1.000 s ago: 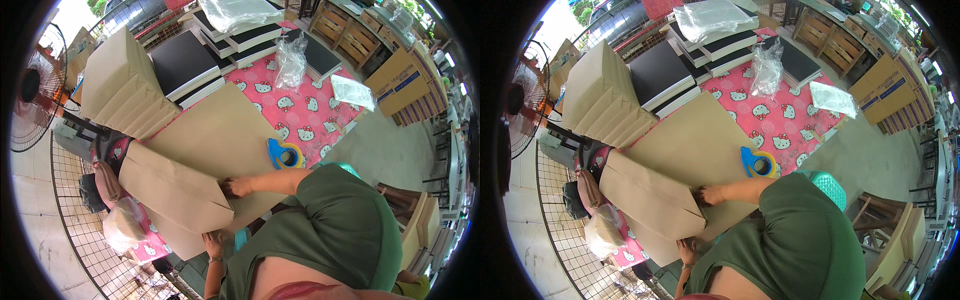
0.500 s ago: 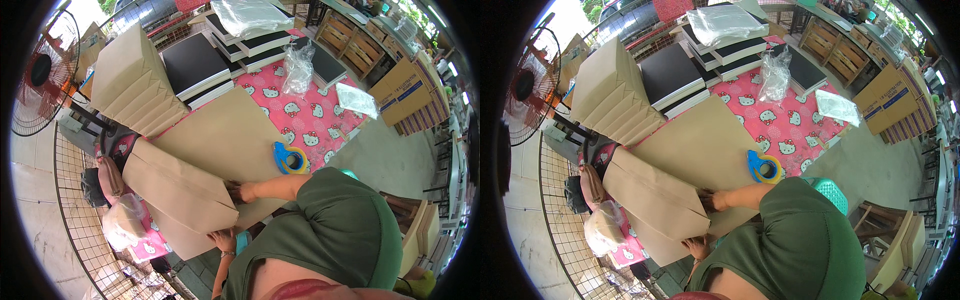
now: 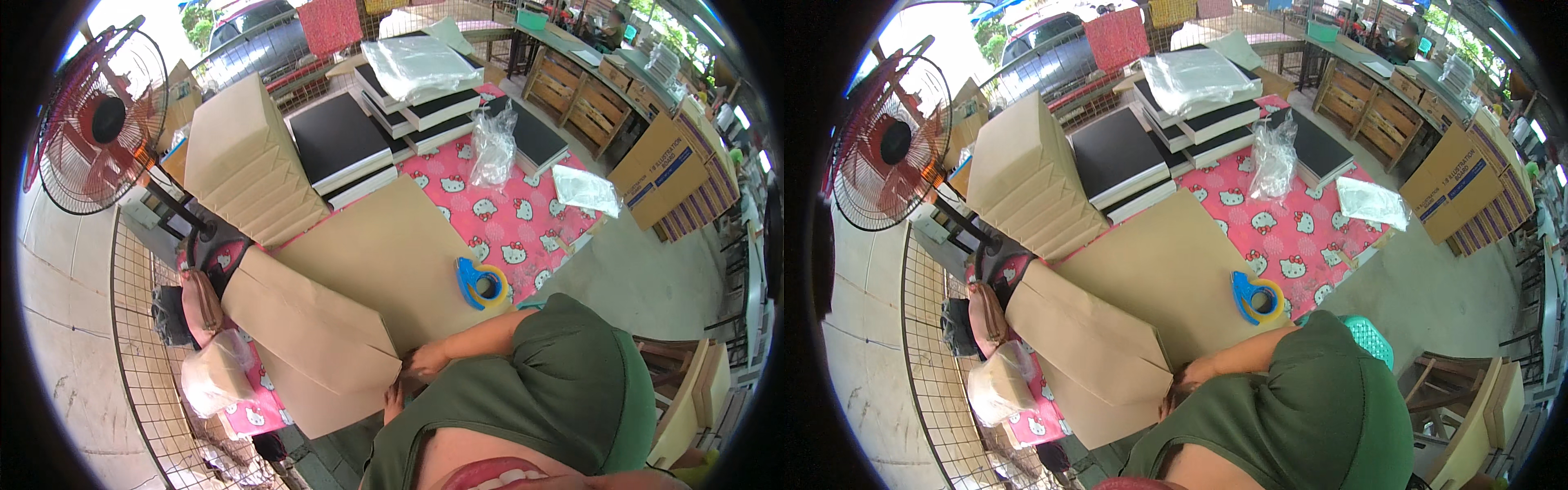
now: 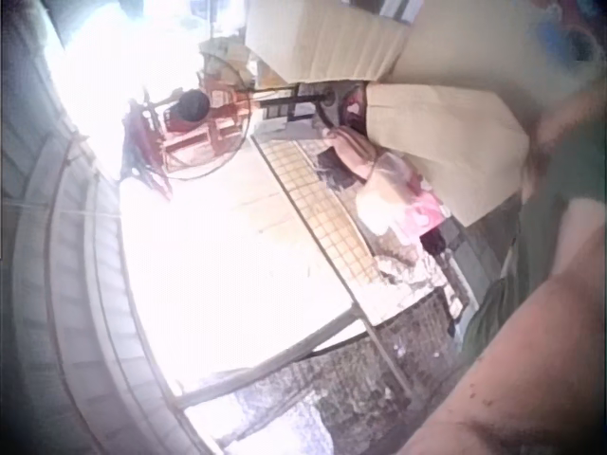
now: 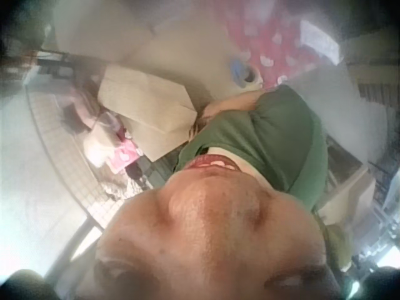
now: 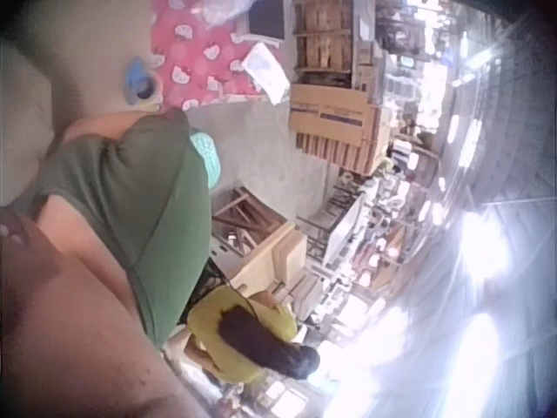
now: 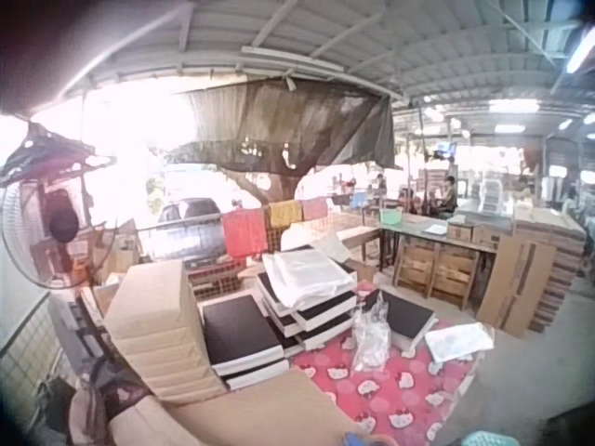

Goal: The person wraps a board in brown paper using a tape dispenser to secure the folds and then places the wrapped board onto a stack; they then take plastic bags and place another board inside one.

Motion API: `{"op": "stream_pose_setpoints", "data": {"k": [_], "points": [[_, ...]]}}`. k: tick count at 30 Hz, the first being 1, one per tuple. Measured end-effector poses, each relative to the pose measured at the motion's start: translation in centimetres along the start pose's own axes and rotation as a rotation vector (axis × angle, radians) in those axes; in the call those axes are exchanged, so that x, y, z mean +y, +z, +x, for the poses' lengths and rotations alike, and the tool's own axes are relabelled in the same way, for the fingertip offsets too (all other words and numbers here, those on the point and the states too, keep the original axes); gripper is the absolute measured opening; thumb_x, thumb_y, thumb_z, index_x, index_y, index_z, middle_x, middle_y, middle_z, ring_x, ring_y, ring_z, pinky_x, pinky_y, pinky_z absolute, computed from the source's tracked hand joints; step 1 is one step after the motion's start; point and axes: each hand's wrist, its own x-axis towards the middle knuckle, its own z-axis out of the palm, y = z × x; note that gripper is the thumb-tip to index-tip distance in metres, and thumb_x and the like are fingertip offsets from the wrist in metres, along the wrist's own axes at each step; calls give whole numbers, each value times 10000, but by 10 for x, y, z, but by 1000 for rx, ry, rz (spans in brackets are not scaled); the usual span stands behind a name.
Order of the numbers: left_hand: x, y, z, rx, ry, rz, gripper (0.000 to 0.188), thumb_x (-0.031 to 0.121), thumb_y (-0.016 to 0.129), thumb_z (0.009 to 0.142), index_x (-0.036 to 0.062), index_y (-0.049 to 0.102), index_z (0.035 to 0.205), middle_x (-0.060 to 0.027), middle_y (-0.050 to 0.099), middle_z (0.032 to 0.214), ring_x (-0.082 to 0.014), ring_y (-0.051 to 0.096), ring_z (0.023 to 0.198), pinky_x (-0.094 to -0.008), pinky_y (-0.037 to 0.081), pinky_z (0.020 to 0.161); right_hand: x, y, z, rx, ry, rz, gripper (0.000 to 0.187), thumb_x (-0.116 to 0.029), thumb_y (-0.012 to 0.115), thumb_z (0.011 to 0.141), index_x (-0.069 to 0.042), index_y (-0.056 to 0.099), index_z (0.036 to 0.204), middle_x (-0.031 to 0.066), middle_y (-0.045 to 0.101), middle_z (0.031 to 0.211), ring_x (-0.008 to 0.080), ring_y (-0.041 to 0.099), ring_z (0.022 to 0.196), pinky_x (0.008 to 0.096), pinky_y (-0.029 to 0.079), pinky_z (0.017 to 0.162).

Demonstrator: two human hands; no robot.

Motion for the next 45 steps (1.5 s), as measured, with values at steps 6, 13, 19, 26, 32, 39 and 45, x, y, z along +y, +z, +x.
{"op": "stream_pose_setpoints", "data": {"k": [6,13,19,26,32,39,45], "points": [[-57,-64,-17,446,-760,-1189,492,324,399,965,-2,438,1332,-144,516,1304,-257,551,1108,-371,430,932,35,-4,2,756,317,677,458,-326,492,937,-9,514,1268,212,569,1232,355,554,1117,433,433,951],[-70,-92,20,324,-767,-1651,593,510,387,916,-8,527,1169,-154,601,1081,-287,602,940,-435,477,852,45,-43,16,713,267,685,433,-387,474,960,-21,578,1167,133,655,1038,250,631,912,370,487,829],[-134,-74,43,53,-607,-1671,841,669,438,855,-69,450,1258,-203,583,1148,-349,595,1007,-474,470,926,46,-82,31,568,415,890,436,-405,460,962,-16,600,1102,93,650,964,177,637,789,349,512,722],[-148,-85,46,-77,-794,-1597,879,667,497,838,-53,375,1326,-260,523,1213,-372,564,1065,-495,510,874,46,-103,58,415,669,1276,595,-494,497,928,39,527,1190,190,593,1091,309,621,844,454,528,742],[-50,-102,62,192,-981,-1424,677,544,525,890,-40,449,1225,-242,521,1204,-391,557,1065,-540,501,887,77,-82,68,363,720,1335,681,-529,569,878,74,510,1188,208,582,1099,303,620,825,449,540,688],[-107,-73,44,204,-826,-1661,642,484,442,948,-71,418,1271,-245,525,1219,-362,558,1087,-507,503,907,47,-112,70,437,788,1176,524,-490,627,863,25,553,806,91,529,661,193,508,571,370,465,529],[-100,-74,50,164,-876,-1505,662,494,437,946,-79,426,1277,-225,563,1175,-342,574,1068,-453,511,893,61,-100,65,520,741,1107,598,-552,626,838,-43,481,559,35,437,513,161,425,482,361,358,476]]}}
